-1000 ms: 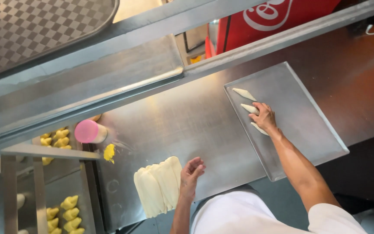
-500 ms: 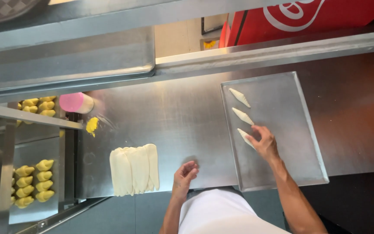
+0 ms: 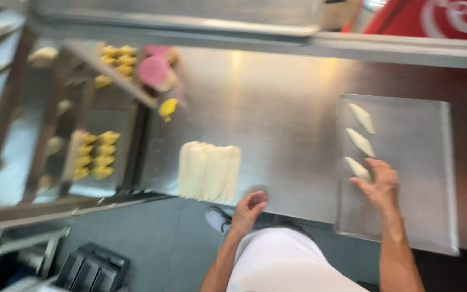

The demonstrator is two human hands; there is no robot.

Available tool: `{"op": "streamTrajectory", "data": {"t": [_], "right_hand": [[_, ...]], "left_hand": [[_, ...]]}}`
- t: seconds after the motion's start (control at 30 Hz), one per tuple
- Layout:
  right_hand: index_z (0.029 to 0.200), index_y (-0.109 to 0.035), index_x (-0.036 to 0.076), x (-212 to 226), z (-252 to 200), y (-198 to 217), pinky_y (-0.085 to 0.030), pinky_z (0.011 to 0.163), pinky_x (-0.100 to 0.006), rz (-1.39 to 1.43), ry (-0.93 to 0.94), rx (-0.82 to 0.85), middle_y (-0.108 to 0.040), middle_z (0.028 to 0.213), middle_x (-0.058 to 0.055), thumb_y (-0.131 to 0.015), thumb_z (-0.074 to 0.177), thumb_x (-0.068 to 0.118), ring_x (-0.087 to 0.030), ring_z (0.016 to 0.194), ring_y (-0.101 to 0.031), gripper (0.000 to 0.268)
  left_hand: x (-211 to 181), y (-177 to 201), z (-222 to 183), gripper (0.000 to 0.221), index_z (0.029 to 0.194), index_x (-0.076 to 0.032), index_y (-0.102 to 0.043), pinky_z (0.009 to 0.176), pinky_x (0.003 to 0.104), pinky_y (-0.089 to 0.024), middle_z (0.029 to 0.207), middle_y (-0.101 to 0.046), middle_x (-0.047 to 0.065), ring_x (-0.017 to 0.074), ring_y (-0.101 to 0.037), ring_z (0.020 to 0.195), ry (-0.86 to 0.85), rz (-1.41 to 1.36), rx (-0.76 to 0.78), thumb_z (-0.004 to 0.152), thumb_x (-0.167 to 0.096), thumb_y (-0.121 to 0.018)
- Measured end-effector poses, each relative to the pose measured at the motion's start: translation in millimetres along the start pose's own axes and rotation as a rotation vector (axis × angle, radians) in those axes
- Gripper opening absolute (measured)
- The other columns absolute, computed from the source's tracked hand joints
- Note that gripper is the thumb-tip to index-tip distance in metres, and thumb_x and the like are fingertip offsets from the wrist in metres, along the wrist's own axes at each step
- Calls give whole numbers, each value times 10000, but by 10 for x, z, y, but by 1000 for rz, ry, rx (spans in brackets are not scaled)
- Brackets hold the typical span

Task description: Shaping pre-cut dough strips into pointed rolls and arranging them on a baking tray.

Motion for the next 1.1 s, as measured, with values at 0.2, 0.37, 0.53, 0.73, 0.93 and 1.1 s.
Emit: {"op": "streamTrajectory", "data": {"t": [0.2,0.37,0.53,0.73,0.93,1.1], "right_hand": [[1075,-543,146,1950,518,-876,-403,828,-361,459,-241,416,-563,996,-56,-627,767,193,-229,958,-529,323],[1080,-529,176,3499,754,-1994,-424,829,-353,373,1,588,-557,1018,-35,-569,798,206,-216,972,-531,286],[1154,-506,152,4059,1075,-2607,-402,861,-377,170,177,624,-540,1093,-87,-488,815,125,-254,1049,-501,341],[1037,-556,153,4160,1035,-2505,-435,762,-368,-71,267,630,-573,954,-36,-539,726,100,-217,942,-536,315],[976,-601,132,3912,978,-2584,-450,732,-349,90,102,635,-526,906,-73,-593,690,100,-241,892,-527,288],[770,-546,112,3819,614,-2243,-438,628,-311,548,358,418,-510,652,-19,-625,628,93,-198,635,-542,163]], "left_hand": [[-160,851,-470,313,1071,-72,-545,780,302,-453,955,-599,123,206,-573,899,34,161,83,767,-104,-611],[-401,1610,-746,310,1077,-105,-547,785,297,-447,962,-602,95,200,-572,910,25,228,39,774,-130,-610],[-598,2196,-923,308,1077,-106,-550,783,315,-443,967,-603,97,219,-570,925,-13,247,-15,779,-154,-610],[-671,2484,-961,322,1078,-82,-548,796,332,-439,978,-605,119,235,-566,930,1,163,-154,771,-160,-607],[-794,2232,-363,286,1044,-77,-559,789,377,-439,937,-595,145,284,-556,920,-86,266,22,781,-179,-608],[-1424,1921,-32,468,1042,-47,-521,884,383,-346,1018,-523,150,301,-481,1017,-565,933,-102,630,-152,-715]]}}
Point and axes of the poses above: each hand's wrist, its own z-axis towards the middle knuckle, its own y-axis out of the back of the hand, x = y × z, the point moved 9 cm from there along z, towards the middle knuckle
